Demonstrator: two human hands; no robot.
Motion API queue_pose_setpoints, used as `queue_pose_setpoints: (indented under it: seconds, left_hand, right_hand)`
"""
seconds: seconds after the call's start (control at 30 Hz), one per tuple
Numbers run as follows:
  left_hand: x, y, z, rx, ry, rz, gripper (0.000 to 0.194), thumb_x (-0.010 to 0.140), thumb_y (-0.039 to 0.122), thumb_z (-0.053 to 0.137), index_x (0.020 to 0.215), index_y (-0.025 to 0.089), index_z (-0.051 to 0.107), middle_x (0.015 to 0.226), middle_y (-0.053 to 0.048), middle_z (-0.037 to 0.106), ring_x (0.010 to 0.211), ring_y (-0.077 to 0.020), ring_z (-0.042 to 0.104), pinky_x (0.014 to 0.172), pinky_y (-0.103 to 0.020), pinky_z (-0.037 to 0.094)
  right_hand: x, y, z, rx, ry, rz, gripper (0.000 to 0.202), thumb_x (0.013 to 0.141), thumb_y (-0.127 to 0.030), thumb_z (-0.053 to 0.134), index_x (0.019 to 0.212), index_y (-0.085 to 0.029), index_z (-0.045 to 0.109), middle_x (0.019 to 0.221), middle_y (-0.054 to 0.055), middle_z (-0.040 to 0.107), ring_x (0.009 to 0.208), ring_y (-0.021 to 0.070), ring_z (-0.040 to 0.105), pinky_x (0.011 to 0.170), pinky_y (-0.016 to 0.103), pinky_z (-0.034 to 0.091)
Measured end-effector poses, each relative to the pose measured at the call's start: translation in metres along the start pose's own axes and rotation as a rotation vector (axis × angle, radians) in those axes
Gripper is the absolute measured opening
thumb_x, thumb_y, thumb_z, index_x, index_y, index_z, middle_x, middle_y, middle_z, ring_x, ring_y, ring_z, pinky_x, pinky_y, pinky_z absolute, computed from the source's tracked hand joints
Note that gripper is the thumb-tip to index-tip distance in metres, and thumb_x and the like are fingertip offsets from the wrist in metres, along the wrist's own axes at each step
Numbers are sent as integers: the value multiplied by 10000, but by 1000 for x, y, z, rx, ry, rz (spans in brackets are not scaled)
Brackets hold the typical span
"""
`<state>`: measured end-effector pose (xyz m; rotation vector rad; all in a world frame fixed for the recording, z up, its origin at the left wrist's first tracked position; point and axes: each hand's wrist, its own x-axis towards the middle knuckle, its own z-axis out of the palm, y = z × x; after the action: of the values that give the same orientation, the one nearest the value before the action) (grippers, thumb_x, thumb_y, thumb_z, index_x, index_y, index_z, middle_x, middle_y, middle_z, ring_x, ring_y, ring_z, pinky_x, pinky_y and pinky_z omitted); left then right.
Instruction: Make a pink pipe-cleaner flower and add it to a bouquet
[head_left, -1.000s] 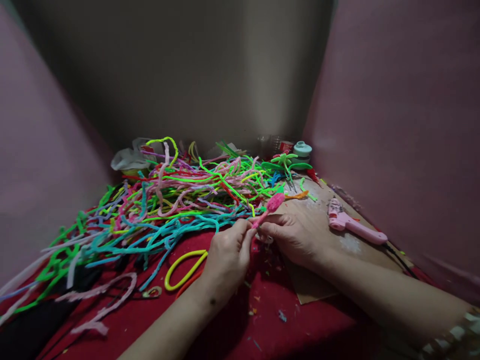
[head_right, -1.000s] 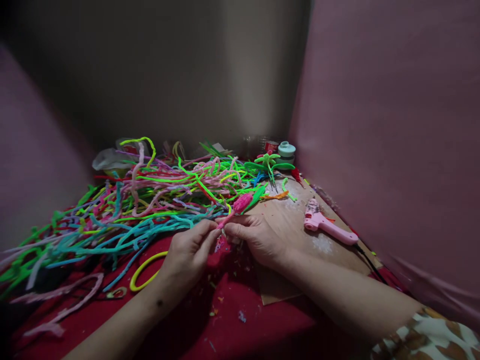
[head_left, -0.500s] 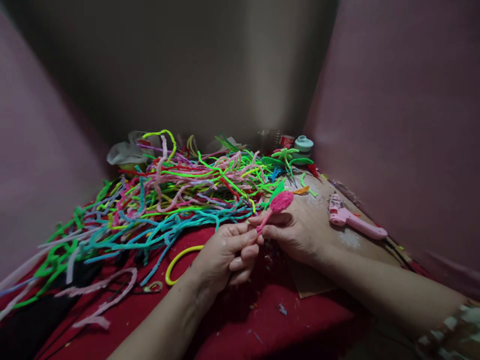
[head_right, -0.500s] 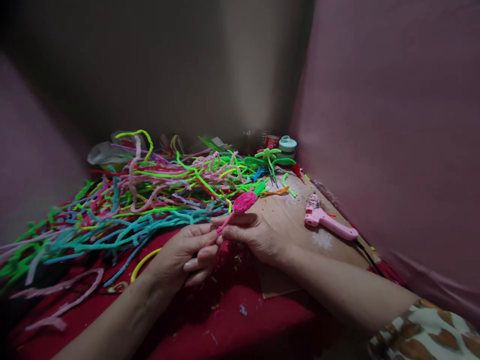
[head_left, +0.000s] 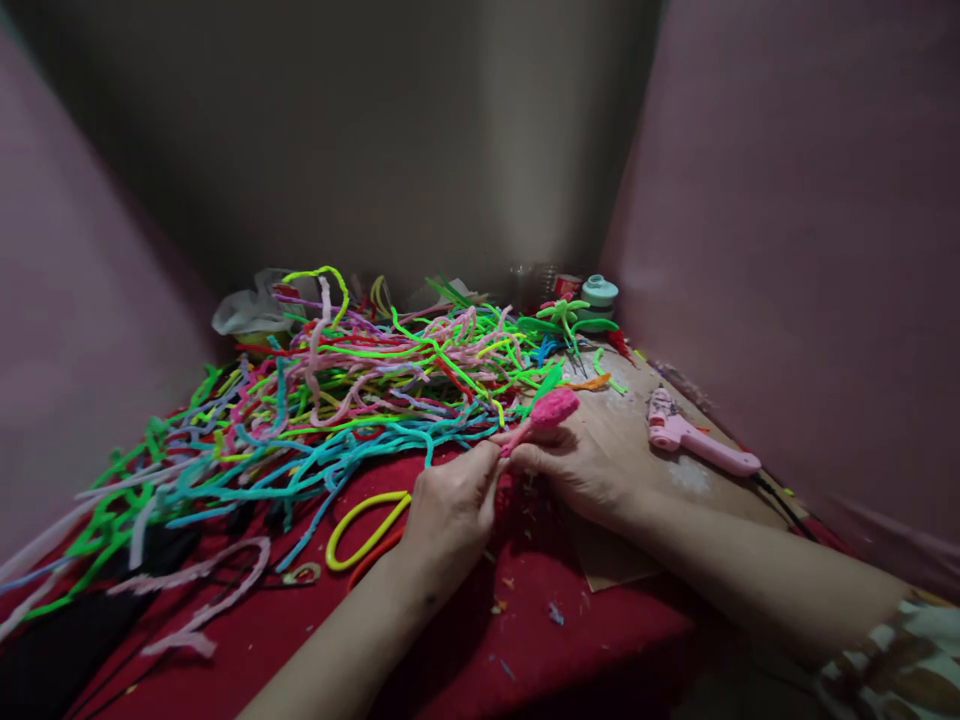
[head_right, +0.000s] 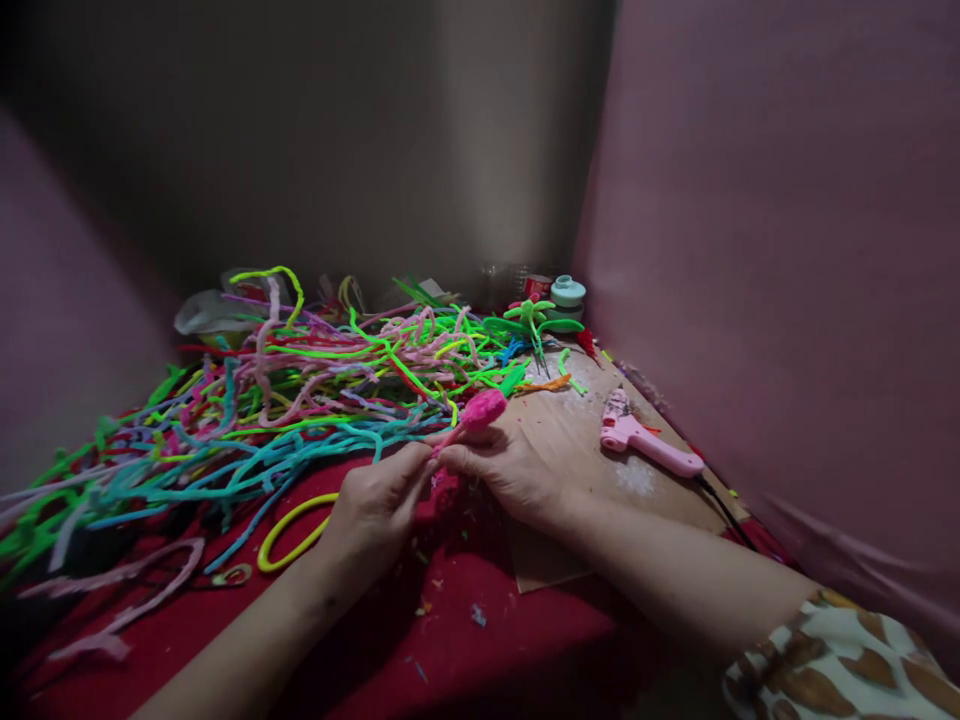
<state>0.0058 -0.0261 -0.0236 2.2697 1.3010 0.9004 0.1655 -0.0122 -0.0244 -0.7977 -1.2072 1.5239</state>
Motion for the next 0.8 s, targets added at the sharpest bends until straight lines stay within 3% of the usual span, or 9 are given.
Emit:
queue_pose_setpoints:
  seconds: [0.13, 0.3, 0.43, 0.53, 0.67, 0.8]
  left_hand:
    - [4, 8, -7, -244, 36, -135, 235, 853, 303, 470, 693, 192, 600, 566, 24, 540, 519, -90, 461, 534, -192, 343]
    - [7, 16, -9, -631, -23, -368, 320, 790, 354, 551, 539, 161, 503, 446, 55, 420, 407, -55, 339, 415, -183, 260]
    - [6, 12, -6, -1007, -164, -533, 272, 753, 391, 602, 639, 156, 525, 432, 78, 410, 326, -20, 266, 342, -153, 170]
    - [6, 5, -5, -1209, -313, -573, 244, 762, 394, 599, 716, 159, 552, 390, 99, 373, 279, -12, 176, 294, -140, 158]
    - [9, 3, -6, -1277, -388, -583, 229, 778, 380, 586, 734, 158, 554, 370, 112, 331, 279, -12, 114, 268, -133, 156]
    - [10, 8, -7, -1022, -283, -501, 264, 799, 422, 531, 717, 171, 534, 428, 81, 413, 283, -32, 224, 289, -160, 201]
  right_hand:
    - [1, 5, -4, 42, -113, 75, 117, 678, -301, 699, 778, -249, 731, 618, -24, 600, 587, 123, 480, 644, 294, 405]
    - [3, 6, -5, 97, -171, 81, 157, 690, -275, 683, 836, -256, 736, 765, -3, 669, 748, 169, 575, 772, 338, 423]
    - [3, 5, -5, 116, -156, 89, 143, 691, -269, 680, 819, -248, 740, 693, 4, 676, 709, 181, 593, 781, 377, 428]
    - [3, 4, -5, 96, -170, 79, 116, 678, -292, 692, 777, -257, 740, 647, -5, 664, 696, 181, 591, 792, 393, 424]
    - [6, 4, -3, 114, -160, 42, 98, 638, -299, 723, 722, -249, 730, 654, -15, 655, 668, 162, 573, 779, 379, 416]
    - [7, 6, -1, 151, -93, 55, 127, 604, -301, 744, 705, -230, 716, 617, -15, 628, 623, 150, 536, 728, 350, 415]
